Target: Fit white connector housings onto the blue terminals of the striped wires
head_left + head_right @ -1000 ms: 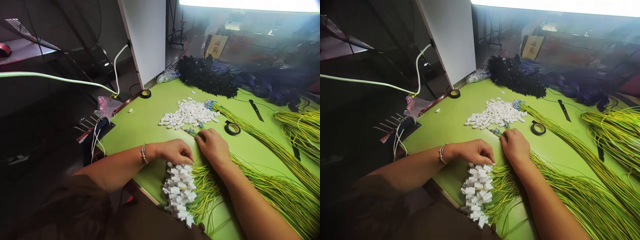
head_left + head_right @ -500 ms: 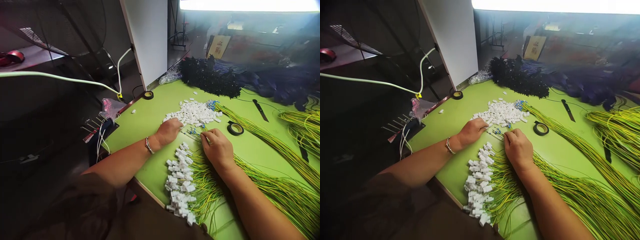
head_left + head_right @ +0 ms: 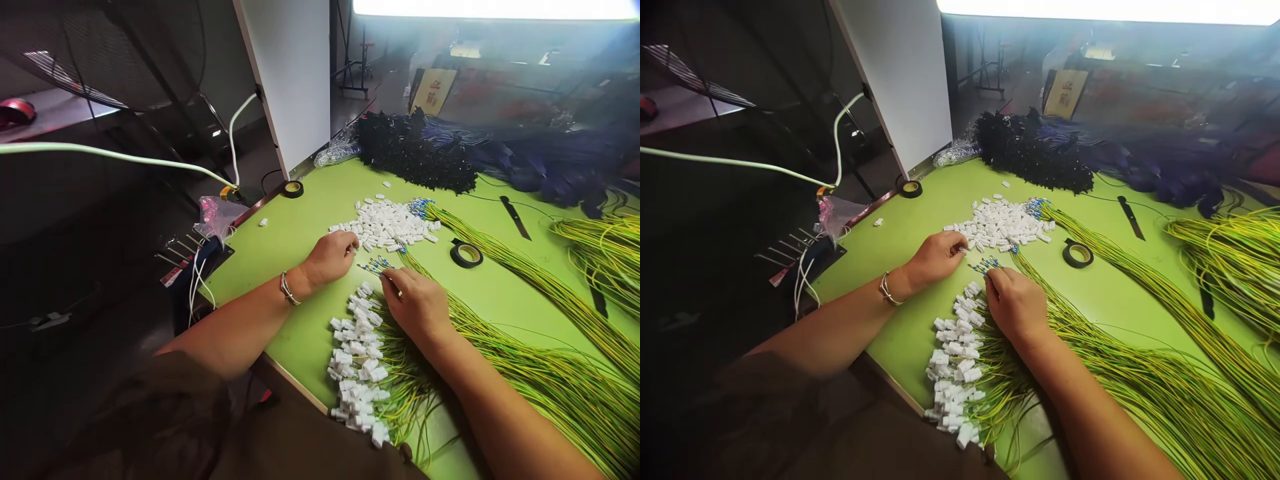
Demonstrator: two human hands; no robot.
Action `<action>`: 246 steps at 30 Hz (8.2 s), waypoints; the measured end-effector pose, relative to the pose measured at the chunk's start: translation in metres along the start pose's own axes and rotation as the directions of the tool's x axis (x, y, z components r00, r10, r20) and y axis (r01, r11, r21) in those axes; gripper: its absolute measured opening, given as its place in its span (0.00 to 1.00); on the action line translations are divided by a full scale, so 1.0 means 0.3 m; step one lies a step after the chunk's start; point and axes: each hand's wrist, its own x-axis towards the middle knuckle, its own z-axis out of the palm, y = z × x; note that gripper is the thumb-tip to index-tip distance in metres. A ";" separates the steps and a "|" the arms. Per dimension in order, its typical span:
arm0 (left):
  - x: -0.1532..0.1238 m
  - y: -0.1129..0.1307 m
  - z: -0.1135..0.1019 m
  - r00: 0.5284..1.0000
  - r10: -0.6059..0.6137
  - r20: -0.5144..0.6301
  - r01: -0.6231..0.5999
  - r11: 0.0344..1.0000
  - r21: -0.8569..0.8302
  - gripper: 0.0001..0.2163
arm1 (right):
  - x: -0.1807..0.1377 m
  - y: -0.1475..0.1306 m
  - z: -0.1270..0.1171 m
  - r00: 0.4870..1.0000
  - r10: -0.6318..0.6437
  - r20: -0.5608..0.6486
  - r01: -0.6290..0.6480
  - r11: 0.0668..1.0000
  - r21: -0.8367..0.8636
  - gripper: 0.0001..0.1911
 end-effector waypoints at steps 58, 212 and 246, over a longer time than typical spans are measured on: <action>-0.067 0.081 0.072 0.953 -0.076 0.293 0.299 0.384 -0.873 0.07 | 0.033 0.083 -0.032 0.737 0.140 0.661 -0.676 0.175 0.716 0.18; -0.062 0.073 0.062 0.853 -0.321 0.411 0.495 0.250 -0.832 0.10 | 0.022 0.046 0.025 0.941 0.251 0.225 -0.337 0.705 0.624 0.09; -0.073 0.079 0.077 0.916 -0.175 0.360 0.400 0.447 -0.800 0.09 | 0.031 0.045 -0.004 0.884 0.199 0.423 -0.465 0.474 0.748 0.17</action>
